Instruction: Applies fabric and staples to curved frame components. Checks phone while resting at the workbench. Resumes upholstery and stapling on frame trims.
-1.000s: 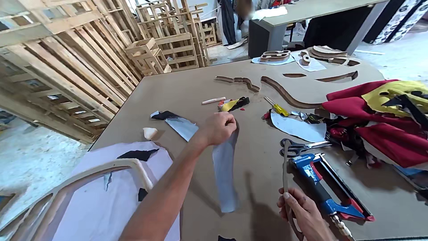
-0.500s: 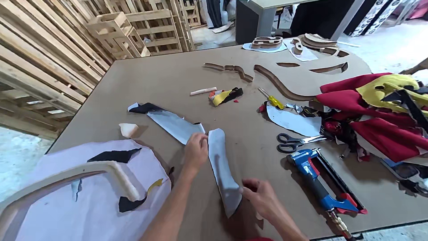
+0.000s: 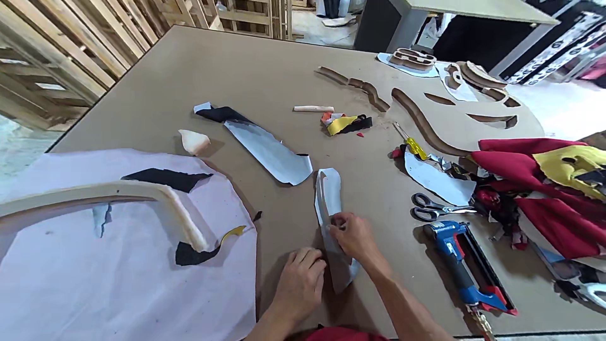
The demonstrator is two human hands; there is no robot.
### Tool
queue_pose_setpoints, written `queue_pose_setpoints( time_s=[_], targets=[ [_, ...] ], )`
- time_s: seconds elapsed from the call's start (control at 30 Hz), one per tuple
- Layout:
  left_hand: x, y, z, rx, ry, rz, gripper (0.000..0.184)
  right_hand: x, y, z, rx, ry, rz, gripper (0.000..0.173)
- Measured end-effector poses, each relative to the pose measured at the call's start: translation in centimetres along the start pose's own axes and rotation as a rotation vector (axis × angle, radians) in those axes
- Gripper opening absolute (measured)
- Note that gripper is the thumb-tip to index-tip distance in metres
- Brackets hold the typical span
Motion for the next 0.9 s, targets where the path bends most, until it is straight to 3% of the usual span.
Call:
queue_pose_setpoints(
  time_s=[0.1,0.27,0.37,0.5,0.6,0.9],
  targets=[
    [0.3,0.2,0.3,0.016,-0.053,0.082,0.025,0.7,-2.0,-1.3,0.005,-0.018,-0.098,0.037],
    [2.6,3.0,2.5,0.191,-0.101,0.176,0.036,-0.7,-7.8,-3.1,0.047,-0.144,-0.235,0.042],
    [2.1,4.6,2.3,0.070,-0.050,0.213,0.036,-2.4,-9.1,-2.4,0.102,-0.280,-0.415,0.039],
    [-0.3,3.7,0.6,-0.095,-0.013,0.427,0.034,-2.8,-9.1,-1.7,0.160,-0.322,-0.695,0.018],
    [-0.6,2.9,0.7,-0.201,0.031,0.354,0.029,-2.2,-10.3,-1.2,0.162,-0.307,-0.804,0.018],
    [-0.4,2.0,0.8,-0.114,0.044,0.374,0.034,-4.0,-10.9,-1.2,0.134,-0.306,-0.712,0.022]
  ],
)
Point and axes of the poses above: each hand's wrist, its own y-axis towards the middle knuckle, its own x-axis out of the back of the hand, z = x × y, the point moved 8 cm from there along y, towards the middle knuckle, and after that the axes turned 14 degrees about -y, right-handed, at the moved point
